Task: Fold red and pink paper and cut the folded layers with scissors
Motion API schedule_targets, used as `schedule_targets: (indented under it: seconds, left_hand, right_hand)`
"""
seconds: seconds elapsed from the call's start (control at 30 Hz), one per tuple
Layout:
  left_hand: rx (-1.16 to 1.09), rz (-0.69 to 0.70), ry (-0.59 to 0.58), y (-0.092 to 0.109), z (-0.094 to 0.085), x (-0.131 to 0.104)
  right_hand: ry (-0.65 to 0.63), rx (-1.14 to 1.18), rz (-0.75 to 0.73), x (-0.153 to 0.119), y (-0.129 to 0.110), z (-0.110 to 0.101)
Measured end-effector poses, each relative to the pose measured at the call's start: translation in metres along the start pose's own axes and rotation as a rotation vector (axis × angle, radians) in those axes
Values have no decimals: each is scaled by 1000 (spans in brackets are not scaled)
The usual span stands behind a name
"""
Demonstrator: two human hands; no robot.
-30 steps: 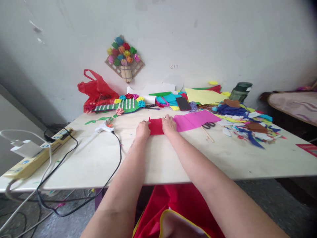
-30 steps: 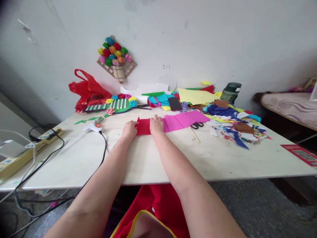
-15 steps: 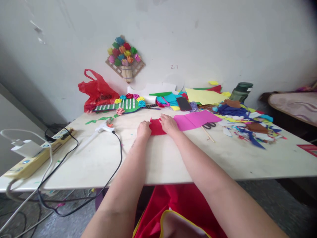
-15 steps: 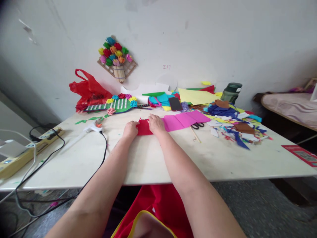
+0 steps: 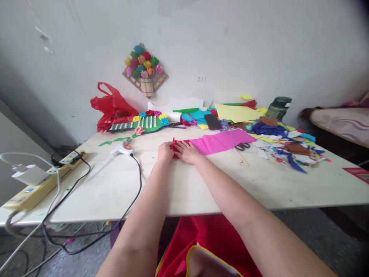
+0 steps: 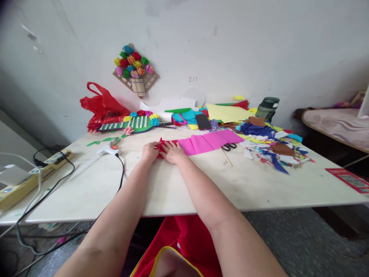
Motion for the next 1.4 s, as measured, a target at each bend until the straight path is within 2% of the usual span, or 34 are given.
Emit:
schedule_targets:
  seconds: [0.1, 0.3, 0.5, 0.6, 0.7, 0.83, 0.97, 1.17, 1.4]
  left_hand:
    - [-115, -61, 3, -7, 0, 3]
    - [-298, -267, -12, -27, 1, 6]
    - [-419, -381, -63, -36, 5, 8]
    - [-348, -402, -88, -37, 8, 10]
    - [-198, -383, -58, -35, 7, 14]
    - [5, -300, -60, -22, 4, 15]
    - [129, -293, -55, -13, -1, 12]
    - [90, -322, -53, -14, 0, 11]
    - [43, -362, -80, -22, 4, 23]
  right_hand:
    - [-20, -1, 22, 1, 2, 0]
    - [-55, 6, 41, 1, 2, 3]
    - [-77, 16, 44, 2, 5, 6]
    - [-70, 4, 39, 2, 4, 5]
    - [-61, -6, 25, 0, 2, 3]
    - [-47, -12, 12, 0, 2, 2]
    - [-33, -8, 2, 2, 4, 4]
    - [-24, 1, 9, 3, 5, 6]
    - [-48, -1, 35, 0, 3, 3]
Point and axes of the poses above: each hand's wrist, its own x-axis towards the middle knuckle, its own z-axis out of the palm, y = z × x, the point moved 7 cm from there along x, towards the middle knuckle, and after that the axes turned 14 degrees about y, right-handed, at the moved point
